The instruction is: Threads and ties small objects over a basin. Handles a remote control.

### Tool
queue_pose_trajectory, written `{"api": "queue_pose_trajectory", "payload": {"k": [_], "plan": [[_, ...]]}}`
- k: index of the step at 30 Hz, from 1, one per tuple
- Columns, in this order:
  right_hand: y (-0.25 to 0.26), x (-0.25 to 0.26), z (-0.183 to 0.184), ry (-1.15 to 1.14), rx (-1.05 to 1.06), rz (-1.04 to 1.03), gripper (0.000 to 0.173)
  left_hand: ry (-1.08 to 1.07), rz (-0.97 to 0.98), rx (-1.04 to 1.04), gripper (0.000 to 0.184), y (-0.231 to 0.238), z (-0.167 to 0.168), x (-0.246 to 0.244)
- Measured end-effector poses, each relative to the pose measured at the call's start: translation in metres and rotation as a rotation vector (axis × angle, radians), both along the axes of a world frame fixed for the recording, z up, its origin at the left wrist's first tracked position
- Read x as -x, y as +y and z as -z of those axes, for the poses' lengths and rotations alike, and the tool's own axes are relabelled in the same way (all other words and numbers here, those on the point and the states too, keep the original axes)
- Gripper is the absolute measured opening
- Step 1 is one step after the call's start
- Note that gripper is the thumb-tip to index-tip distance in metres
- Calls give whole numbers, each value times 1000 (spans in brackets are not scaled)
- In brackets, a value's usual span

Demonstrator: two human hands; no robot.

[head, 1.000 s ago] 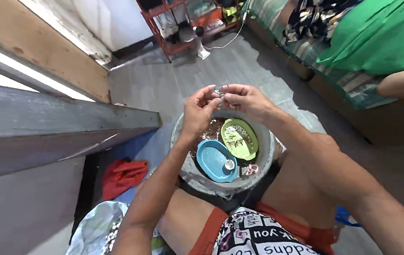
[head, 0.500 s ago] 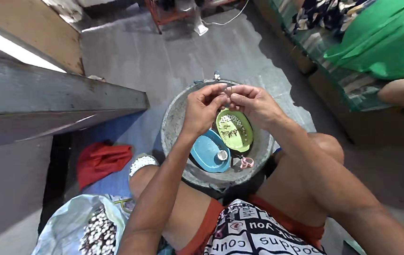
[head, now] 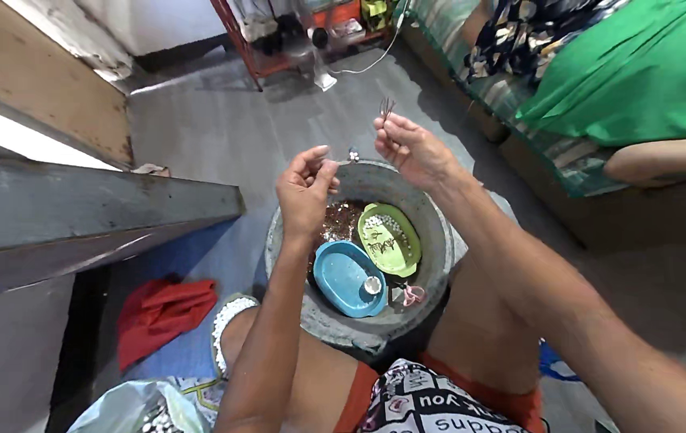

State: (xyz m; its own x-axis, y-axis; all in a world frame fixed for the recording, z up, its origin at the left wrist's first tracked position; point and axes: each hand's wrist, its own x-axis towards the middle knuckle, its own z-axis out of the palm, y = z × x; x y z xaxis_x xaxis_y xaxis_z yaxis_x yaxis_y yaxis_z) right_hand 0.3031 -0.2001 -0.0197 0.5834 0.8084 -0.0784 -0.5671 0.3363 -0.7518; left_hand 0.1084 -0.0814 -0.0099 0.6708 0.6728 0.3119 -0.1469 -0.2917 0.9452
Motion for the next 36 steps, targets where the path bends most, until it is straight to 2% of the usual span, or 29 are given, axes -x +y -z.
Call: {"api": "queue_pose_trajectory", "payload": {"k": [4,10,19,22,29,36], "plan": [[13,-33,-4,20,-46,44,25,70,9,-61,30,-4,-7,10],[14,-34,9,31,-98,100,24,112,69,-94,28,-13,-1,7],[-6,37,5,-57,-86,26,30,136,8,-129,47,-26,3,-6],[-4,55,13,-91,-95,-20,32,108,31,-140,45,-30,4,-10],[-3,70,23,-102,-84,-70,32,36,11,-149,22,-32,9,-8],[-3,76,34,-62,-23,-1,31,154,-64,-283,30,-41,9,-11]]}}
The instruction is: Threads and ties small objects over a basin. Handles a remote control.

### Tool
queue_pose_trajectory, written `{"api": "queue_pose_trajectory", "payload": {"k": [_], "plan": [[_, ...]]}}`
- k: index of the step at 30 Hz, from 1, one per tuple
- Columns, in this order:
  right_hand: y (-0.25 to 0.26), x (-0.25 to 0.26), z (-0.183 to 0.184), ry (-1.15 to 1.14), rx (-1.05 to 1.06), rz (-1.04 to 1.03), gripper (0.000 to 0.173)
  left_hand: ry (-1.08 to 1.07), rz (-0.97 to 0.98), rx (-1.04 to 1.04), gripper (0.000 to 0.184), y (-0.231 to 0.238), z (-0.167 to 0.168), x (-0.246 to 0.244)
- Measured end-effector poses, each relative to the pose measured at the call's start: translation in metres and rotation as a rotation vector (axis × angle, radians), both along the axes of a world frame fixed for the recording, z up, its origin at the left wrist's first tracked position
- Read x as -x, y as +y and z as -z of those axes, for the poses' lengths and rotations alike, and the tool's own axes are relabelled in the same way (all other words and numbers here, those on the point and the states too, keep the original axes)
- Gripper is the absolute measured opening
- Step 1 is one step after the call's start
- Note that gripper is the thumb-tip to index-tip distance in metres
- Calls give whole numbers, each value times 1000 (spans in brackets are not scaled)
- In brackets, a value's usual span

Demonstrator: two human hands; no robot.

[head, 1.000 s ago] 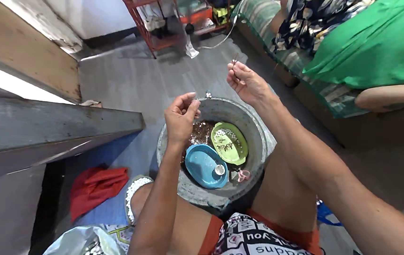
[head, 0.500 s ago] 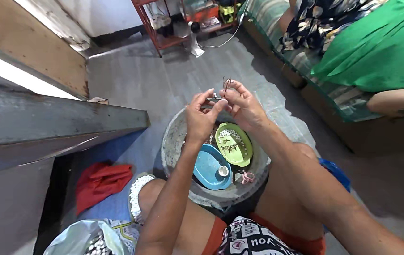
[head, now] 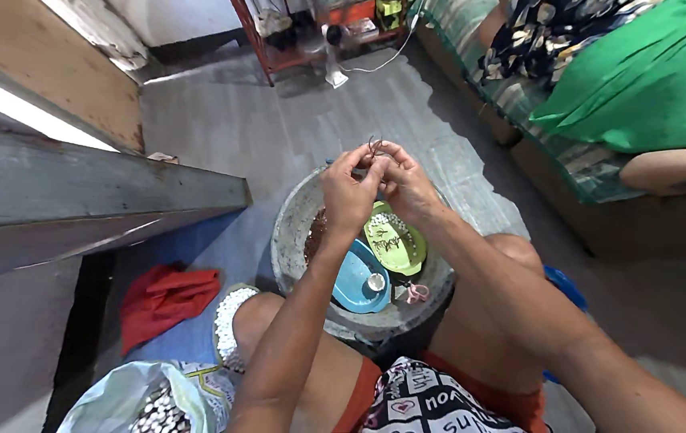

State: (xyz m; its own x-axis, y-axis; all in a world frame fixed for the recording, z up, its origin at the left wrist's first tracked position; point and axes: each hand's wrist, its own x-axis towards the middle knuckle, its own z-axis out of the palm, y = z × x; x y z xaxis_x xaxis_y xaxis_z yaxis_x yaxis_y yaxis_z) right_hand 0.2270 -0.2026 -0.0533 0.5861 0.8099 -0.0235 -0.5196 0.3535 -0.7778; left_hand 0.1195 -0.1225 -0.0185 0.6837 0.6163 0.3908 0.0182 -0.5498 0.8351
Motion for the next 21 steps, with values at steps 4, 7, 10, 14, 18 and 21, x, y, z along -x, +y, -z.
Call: {"api": "queue_pose_trajectory", "payload": {"k": [4,7,10,14,18,21], "plan": [[9,1,4,-5,-2,5,29,11,-28,51,27,0,1,4],[13,5,5,-23,-20,4,31,-40,-30,92,22,12,5,0],[12,6,5,-27,-48,-4,34,-111,4,133,17,17,5,-4],[9,5,-1,-83,-47,-9,33,-189,29,240,16,21,4,-3],[4,2,-5,-170,-28,-13,33,-246,89,469,17,26,0,-2],[0,2,-7,-154,-35,-32,33,-260,116,645,15,24,-3,-2]]}}
